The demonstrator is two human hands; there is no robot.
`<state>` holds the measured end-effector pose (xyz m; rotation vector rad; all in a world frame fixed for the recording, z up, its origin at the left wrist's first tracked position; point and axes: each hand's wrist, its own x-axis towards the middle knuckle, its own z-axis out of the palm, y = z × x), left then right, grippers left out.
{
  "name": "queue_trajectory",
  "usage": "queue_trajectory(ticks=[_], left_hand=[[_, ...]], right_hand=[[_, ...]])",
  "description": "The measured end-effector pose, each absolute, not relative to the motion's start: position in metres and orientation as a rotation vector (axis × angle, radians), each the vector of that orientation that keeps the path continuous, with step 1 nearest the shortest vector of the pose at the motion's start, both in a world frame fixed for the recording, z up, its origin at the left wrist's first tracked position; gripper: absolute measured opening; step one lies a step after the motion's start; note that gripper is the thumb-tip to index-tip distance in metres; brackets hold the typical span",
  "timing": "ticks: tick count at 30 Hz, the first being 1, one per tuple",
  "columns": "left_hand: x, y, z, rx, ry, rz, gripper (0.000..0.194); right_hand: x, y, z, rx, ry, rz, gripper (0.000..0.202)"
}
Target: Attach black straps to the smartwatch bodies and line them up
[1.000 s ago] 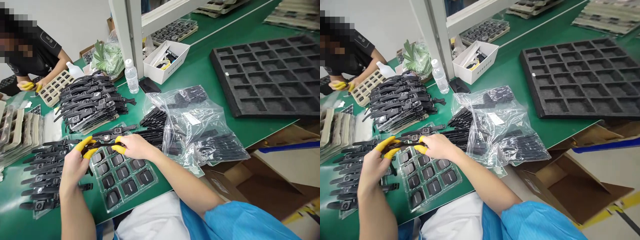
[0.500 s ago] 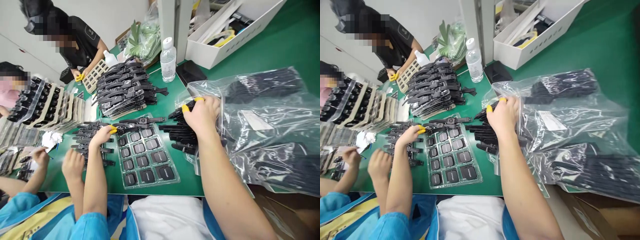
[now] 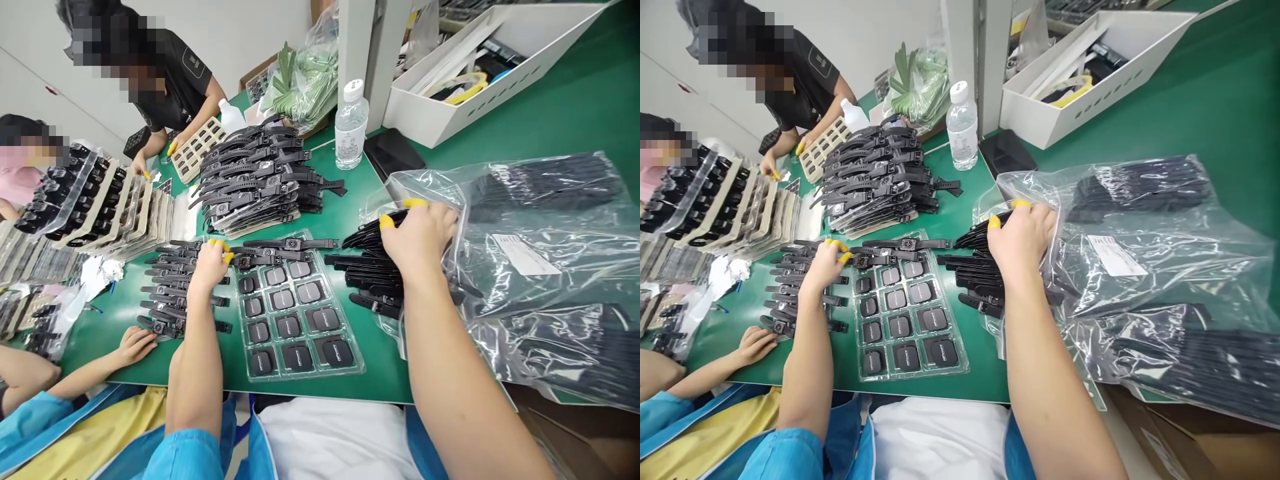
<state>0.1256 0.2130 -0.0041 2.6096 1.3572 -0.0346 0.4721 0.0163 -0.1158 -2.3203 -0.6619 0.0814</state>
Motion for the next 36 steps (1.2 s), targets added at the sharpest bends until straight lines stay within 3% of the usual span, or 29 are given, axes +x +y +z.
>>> queue_trajectory(ticks=[6, 11, 18, 22, 26, 30, 36], left_hand=[[0.188, 0.120, -0.015, 2.790, 0.828, -0.127, 0.024], [0.225, 0.080, -0.030, 3.017, 0.938, -0.400, 0.027], [0.241, 0.073, -0.043, 2.981, 1.088, -0.332, 0.024], [0.232, 0.085, -0.040, 2.895, 1.085, -0.241, 0.020], [0.195, 0.088, -0.022, 2.535, 1.193, 0.110, 0.018], [0.162, 0.058, -0.020, 2.011, 1.252, 0.639, 0.018], [0.160, -0.004, -0.056, 2.200, 1.084, 1.076, 0.026]], right_hand=[[0.478, 0.010, -0.116, -2.348, -0.693, 0.096, 0.022], [0.479, 0.010, -0.102, -2.142, -0.681, 0.087, 0.013], [0.445, 0.020, -0.064, -1.207, -0.413, 0.247, 0.037], [0.417, 0.021, -0.049, -1.031, -0.406, 0.556, 0.043], [0.406, 0.015, -0.050, -1.426, -0.759, 1.046, 0.032], [0.409, 0.008, -0.050, -2.081, -1.353, 0.935, 0.010], [0.387, 0.002, -0.032, -2.352, -1.757, 0.852, 0.017]])
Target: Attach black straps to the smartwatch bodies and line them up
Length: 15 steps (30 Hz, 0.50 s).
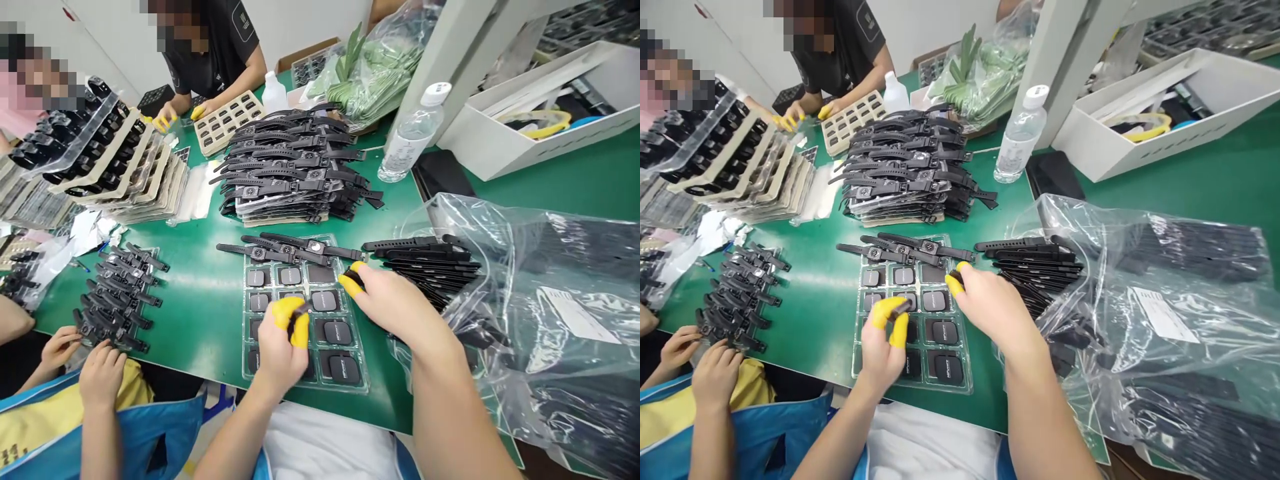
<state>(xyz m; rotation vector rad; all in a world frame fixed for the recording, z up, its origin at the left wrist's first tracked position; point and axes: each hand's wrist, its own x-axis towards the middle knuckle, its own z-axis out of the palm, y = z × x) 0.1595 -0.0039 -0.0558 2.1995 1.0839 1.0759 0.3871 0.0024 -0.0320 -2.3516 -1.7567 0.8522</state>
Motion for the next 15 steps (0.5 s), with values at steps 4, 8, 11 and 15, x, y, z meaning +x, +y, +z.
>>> queue_trajectory(ticks=[4, 8, 11, 15], left_hand=[[0.159, -0.017, -0.073, 2.358, 0.877, 1.112, 0.037], [0.150, -0.007, -0.079, 2.449, 0.838, 1.128, 0.037], [0.141, 0.006, -0.079, 2.489, 0.869, 1.122, 0.034], [0.124, 0.020, -0.072, 2.448, 0.945, 1.092, 0.028]], right_hand=[[0.371, 0.001, -0.026, -2.311, -1.877, 0.827, 0.017], [0.368, 0.005, -0.031, -2.277, -1.896, 0.778, 0.016], [0.363, 0.010, -0.037, -2.172, -1.891, 0.760, 0.016], [0.353, 0.014, -0.046, -1.952, -1.895, 0.819, 0.014]])
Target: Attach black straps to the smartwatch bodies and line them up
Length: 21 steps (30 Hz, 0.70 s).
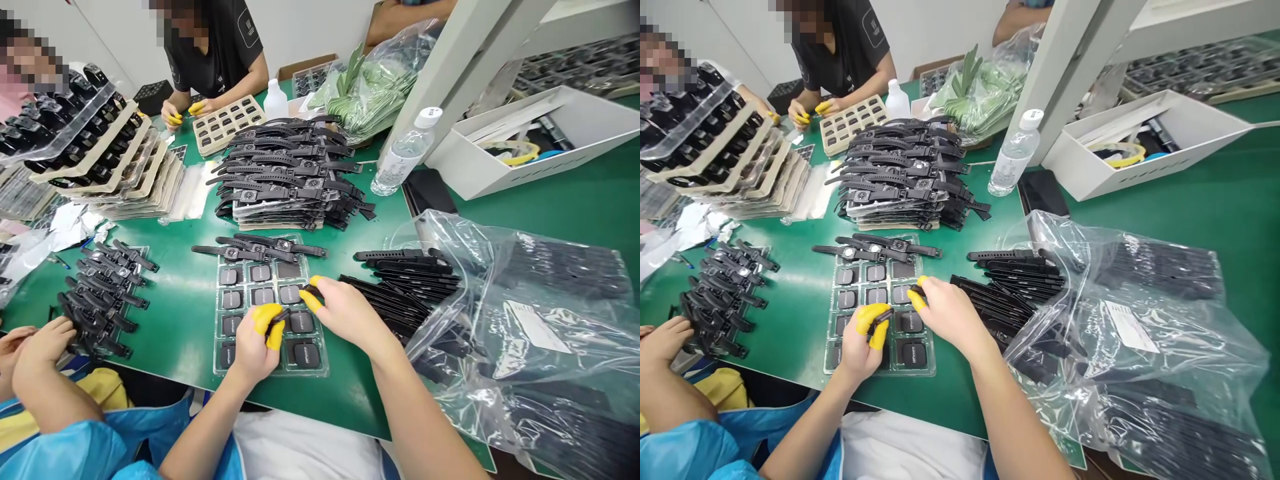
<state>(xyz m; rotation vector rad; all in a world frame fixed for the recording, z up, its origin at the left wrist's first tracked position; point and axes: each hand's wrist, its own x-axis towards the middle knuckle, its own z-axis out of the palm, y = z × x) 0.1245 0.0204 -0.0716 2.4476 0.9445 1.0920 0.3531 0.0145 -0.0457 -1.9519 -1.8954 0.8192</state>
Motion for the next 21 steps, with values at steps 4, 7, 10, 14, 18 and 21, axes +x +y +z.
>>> queue_trajectory(ticks=[4, 7, 10, 14, 18, 21], left_hand=[[0.125, 0.040, -0.053, 1.988, 1.069, 1.080, 0.017], [0.145, 0.065, -0.042, 1.580, 0.963, 1.026, 0.016], [0.167, 0.088, -0.043, 1.504, 0.838, 0.906, 0.020], [0.172, 0.102, -0.055, 1.902, 0.768, 0.741, 0.026], [0.158, 0.105, -0.060, 2.296, 0.588, 0.622, 0.042], [0.152, 0.108, -0.058, 2.377, 0.520, 0.640, 0.051]], right_hand=[[0.352, 0.015, -0.054, -1.882, -1.601, 0.856, 0.016], [0.350, 0.015, -0.060, -1.553, -1.151, 1.055, 0.034], [0.343, 0.017, -0.063, -1.170, -0.781, 1.345, 0.048], [0.336, 0.018, -0.060, -1.052, -0.661, 1.489, 0.040], [0.331, 0.016, -0.059, -1.034, -0.778, 1.593, 0.039], [0.327, 0.015, -0.062, -1.002, -0.849, 1.649, 0.042]])
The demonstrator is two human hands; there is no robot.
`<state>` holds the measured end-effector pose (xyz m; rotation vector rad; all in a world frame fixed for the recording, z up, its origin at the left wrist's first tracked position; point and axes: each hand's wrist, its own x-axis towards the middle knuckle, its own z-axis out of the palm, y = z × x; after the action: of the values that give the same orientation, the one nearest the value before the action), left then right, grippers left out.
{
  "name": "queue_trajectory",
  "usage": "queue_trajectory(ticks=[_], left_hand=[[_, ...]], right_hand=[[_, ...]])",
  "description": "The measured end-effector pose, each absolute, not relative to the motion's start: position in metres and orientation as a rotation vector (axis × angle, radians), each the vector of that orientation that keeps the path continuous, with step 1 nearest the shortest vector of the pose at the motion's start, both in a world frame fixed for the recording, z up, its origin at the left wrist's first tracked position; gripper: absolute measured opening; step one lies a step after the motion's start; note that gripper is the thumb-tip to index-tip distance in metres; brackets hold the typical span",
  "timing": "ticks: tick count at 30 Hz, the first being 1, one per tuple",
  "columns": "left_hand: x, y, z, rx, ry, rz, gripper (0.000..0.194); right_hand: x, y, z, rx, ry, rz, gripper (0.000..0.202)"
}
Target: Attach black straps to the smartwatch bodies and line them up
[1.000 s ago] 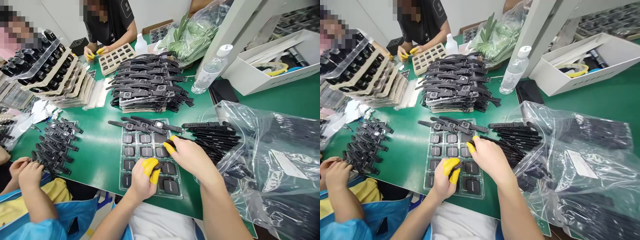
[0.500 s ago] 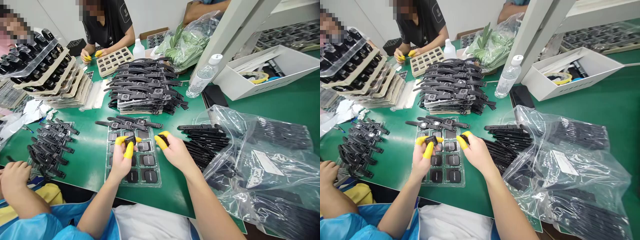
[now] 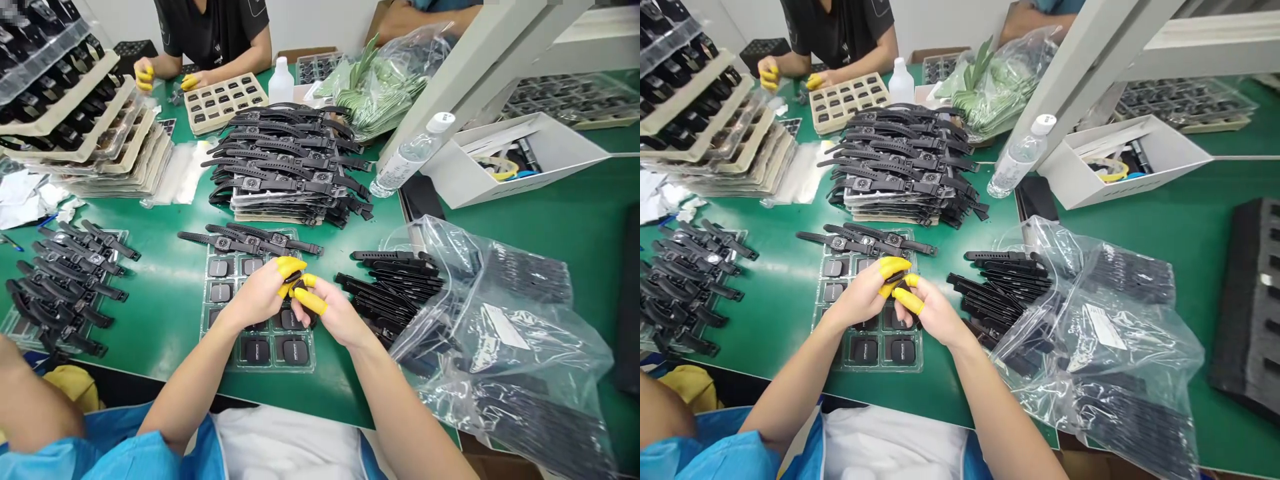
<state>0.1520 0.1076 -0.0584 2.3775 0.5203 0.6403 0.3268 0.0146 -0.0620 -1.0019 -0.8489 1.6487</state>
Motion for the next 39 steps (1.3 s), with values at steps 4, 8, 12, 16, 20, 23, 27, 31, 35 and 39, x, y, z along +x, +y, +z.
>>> queue_trajectory(ticks=[4, 8, 12, 16, 20, 23, 27, 31, 35, 39], left_hand=[[0.150, 0.109, -0.056, 2.418, 0.486, 0.639, 0.054], [0.150, 0.107, -0.056, 2.383, 0.495, 0.681, 0.054], [0.151, 0.103, -0.059, 2.370, 0.513, 0.735, 0.054], [0.152, 0.100, -0.058, 2.351, 0.542, 0.699, 0.052], [0.152, 0.099, -0.055, 2.326, 0.489, 0.687, 0.049], [0.153, 0.099, -0.056, 2.406, 0.534, 0.674, 0.043], [0.154, 0.101, -0.057, 2.442, 0.558, 0.598, 0.041], [0.152, 0.101, -0.055, 2.284, 0.556, 0.626, 0.040], [0.155, 0.096, -0.054, 2.106, 0.643, 0.731, 0.035], [0.163, 0.091, -0.056, 1.889, 0.716, 0.965, 0.024]], right_hand=[[0.323, 0.015, -0.067, -0.961, -0.873, 1.651, 0.043], [0.321, 0.016, -0.068, -0.987, -0.815, 1.597, 0.041], [0.320, 0.015, -0.065, -0.957, -0.724, 1.616, 0.037], [0.321, 0.015, -0.060, -0.926, -0.550, 1.645, 0.037], [0.324, 0.016, -0.057, -0.933, -0.528, 1.678, 0.039], [0.327, 0.018, -0.056, -0.949, -0.518, 1.706, 0.044], [0.329, 0.018, -0.055, -1.004, -0.562, 1.708, 0.048], [0.330, 0.017, -0.055, -1.003, -0.650, 1.669, 0.047], [0.330, 0.014, -0.054, -1.010, -0.678, 1.564, 0.043], [0.326, 0.012, -0.056, -1.016, -0.736, 1.573, 0.047]])
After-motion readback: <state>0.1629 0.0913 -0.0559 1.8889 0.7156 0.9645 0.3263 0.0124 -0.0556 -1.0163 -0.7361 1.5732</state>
